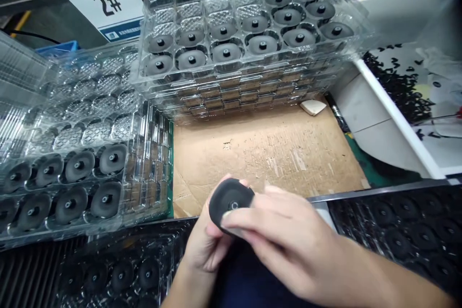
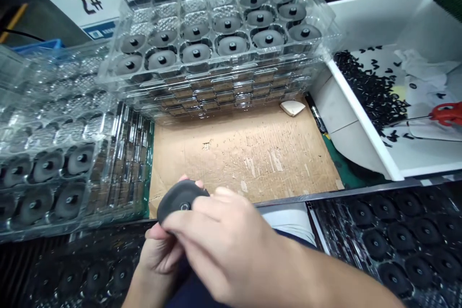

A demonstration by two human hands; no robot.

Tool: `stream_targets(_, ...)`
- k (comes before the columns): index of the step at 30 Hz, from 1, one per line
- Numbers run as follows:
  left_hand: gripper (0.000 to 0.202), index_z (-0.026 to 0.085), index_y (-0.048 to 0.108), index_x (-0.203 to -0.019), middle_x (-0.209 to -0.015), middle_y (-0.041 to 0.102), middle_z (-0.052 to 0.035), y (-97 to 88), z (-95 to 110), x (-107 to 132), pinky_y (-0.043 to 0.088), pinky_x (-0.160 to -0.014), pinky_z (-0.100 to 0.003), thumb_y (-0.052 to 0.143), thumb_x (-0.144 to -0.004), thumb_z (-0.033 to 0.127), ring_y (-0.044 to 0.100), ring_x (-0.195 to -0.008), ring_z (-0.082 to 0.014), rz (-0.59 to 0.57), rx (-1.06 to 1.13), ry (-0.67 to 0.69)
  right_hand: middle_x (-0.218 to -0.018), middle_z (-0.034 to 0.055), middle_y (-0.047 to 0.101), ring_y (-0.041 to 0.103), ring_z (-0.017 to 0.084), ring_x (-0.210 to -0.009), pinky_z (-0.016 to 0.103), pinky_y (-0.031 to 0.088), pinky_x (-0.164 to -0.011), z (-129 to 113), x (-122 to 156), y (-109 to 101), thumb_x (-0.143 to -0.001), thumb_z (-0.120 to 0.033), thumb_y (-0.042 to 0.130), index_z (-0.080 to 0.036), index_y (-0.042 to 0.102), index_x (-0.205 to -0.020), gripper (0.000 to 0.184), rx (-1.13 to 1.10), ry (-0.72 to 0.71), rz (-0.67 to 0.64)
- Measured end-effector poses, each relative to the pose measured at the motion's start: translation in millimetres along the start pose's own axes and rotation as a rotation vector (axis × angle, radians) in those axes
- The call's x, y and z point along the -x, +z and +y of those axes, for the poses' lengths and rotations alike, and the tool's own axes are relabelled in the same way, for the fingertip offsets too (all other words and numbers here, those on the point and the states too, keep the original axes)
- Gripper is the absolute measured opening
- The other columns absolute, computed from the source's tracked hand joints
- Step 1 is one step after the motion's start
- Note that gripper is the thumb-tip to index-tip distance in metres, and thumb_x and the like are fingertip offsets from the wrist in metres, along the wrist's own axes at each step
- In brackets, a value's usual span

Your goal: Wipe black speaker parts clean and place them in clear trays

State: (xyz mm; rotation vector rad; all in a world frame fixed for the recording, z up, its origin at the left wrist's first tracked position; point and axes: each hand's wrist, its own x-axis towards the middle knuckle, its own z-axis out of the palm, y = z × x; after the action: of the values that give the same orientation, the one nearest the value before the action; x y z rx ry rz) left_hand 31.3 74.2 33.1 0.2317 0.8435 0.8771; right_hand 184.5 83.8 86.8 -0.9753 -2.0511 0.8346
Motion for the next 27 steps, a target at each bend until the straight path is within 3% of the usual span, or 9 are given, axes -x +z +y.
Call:
stream_targets(4, 0.064, 0.026, 0.068, -0.108, -0.110, 0.072, -0.0025, -4.2, -0.1, -1.8, 0.052, -0.085, -0.018, 0.087, -0.048, 0.037, 0.066, -0.101, -0.0172, -0.069, 0.058, -0.015, -0.070, 0.0007, 0.061, 0.049, 0.013, -0.062, 0.027, 0.038, -0.063, -0.2, 11.6, -17.7, -0.088, -0.006, 0.045, -0.014, 0.065, -0.100, 0.024, 0.201, 0.160, -0.016)
stream_targets(8, 0.054, 0.027, 0.067, -0.109, -0.109, 0.072, -0.0015, -0.1, 0.1, -1.8, 0.054, -0.084, -0.022, 0.084, -0.058, 0.033, 0.067, -0.100, -0.0176, -0.029, 0.087, -0.050, -0.072, 0.0024, 0.063, 0.049, 0.015, -0.064, 0.029, 0.037, -0.062, 18.7, -2.8, -22.8, -0.092, -0.008, 0.038, -0.019, 0.069, -0.096, 0.033, 0.266, -0.050, 0.055)
stream_targets(10, 0.054, 0.029, 0.068, -0.107, -0.112, 0.071, -0.0013, 2.9, 3.8, 1.6, 0.055, -0.083, -0.024, 0.084, -0.055, 0.037, 0.069, -0.095, -0.0185, -0.088, 0.106, -0.035, -0.081, 0.0025, 0.067, 0.056, 0.014, -0.074, 0.028, 0.043, -0.069, 35.2, -5.2, -20.3, -0.093, -0.010, 0.042, -0.020, 0.067, -0.101, 0.028, 0.136, -0.009, 0.131)
stream_targets(14, 0.057, 0.035, 0.068, -0.106, -0.127, 0.062, -0.0019, 3.0, 8.7, 6.6, 0.056, -0.082, -0.027, 0.083, -0.051, 0.043, 0.068, -0.098, -0.0218, -0.177, 0.108, -0.036, -0.089, 0.0051, 0.068, 0.062, 0.015, -0.080, 0.028, 0.049, -0.070, 68.8, 21.3, 2.5, -0.093, -0.019, 0.047, -0.018, 0.065, -0.107, 0.023, 0.098, 0.352, 0.198)
stream_targets(19, 0.056, 0.033, 0.067, -0.109, -0.114, 0.069, -0.0005, -1.3, 3.6, 2.1, 0.057, -0.081, -0.026, 0.081, -0.056, 0.044, 0.067, -0.101, -0.0220, -0.181, 0.132, -0.066, -0.084, 0.0041, 0.072, 0.066, 0.016, -0.076, 0.029, 0.053, -0.069, 91.6, 67.7, 41.5, -0.088, -0.017, 0.051, -0.019, 0.067, -0.101, 0.021, 0.065, 0.368, 0.008)
stream_targets(21, 0.055, 0.033, 0.067, -0.108, -0.113, 0.070, 0.0003, 1.8, 2.7, 0.3, 0.057, -0.082, -0.026, 0.082, -0.055, 0.042, 0.067, -0.101, -0.0216, -0.192, 0.142, -0.080, -0.090, 0.0048, 0.073, 0.068, 0.017, -0.080, 0.029, 0.053, -0.069, 91.6, 69.0, 39.0, -0.088, -0.017, 0.051, -0.019, 0.066, -0.101, 0.021, 0.058, 0.397, 0.025)
stream_targets(24, 0.054, 0.031, 0.068, -0.106, -0.111, 0.071, 0.0004, 11.7, 2.4, -0.9, 0.057, -0.081, -0.026, 0.083, -0.055, 0.039, 0.068, -0.098, -0.0217, -0.212, 0.142, -0.077, -0.105, 0.0077, 0.070, 0.067, 0.017, -0.091, 0.028, 0.052, -0.070, 74.5, 51.2, 12.5, -0.092, -0.019, 0.047, -0.018, 0.062, -0.108, 0.022, 0.078, 0.466, 0.184)
stream_targets(26, 0.055, 0.029, 0.068, -0.107, -0.109, 0.071, -0.0001, 18.0, 0.8, -0.9, 0.055, -0.082, -0.026, 0.084, -0.055, 0.038, 0.068, -0.096, -0.0216, -0.185, 0.119, -0.052, -0.106, 0.0053, 0.069, 0.065, 0.015, -0.090, 0.026, 0.049, -0.069, 53.2, 33.7, -7.5, -0.093, -0.020, 0.050, -0.021, 0.060, -0.111, 0.021, 0.098, 0.374, 0.307)
stream_targets(27, 0.057, 0.028, 0.068, -0.108, -0.107, 0.072, -0.0002, 20.0, -0.7, -0.7, 0.054, -0.085, -0.026, 0.084, -0.055, 0.038, 0.068, -0.096, -0.0214, -0.154, 0.098, -0.035, -0.103, 0.0033, 0.070, 0.064, 0.014, -0.085, 0.026, 0.047, -0.069, 41.9, 25.4, -14.6, -0.092, -0.019, 0.051, -0.022, 0.060, -0.112, 0.022, 0.114, 0.246, 0.328)
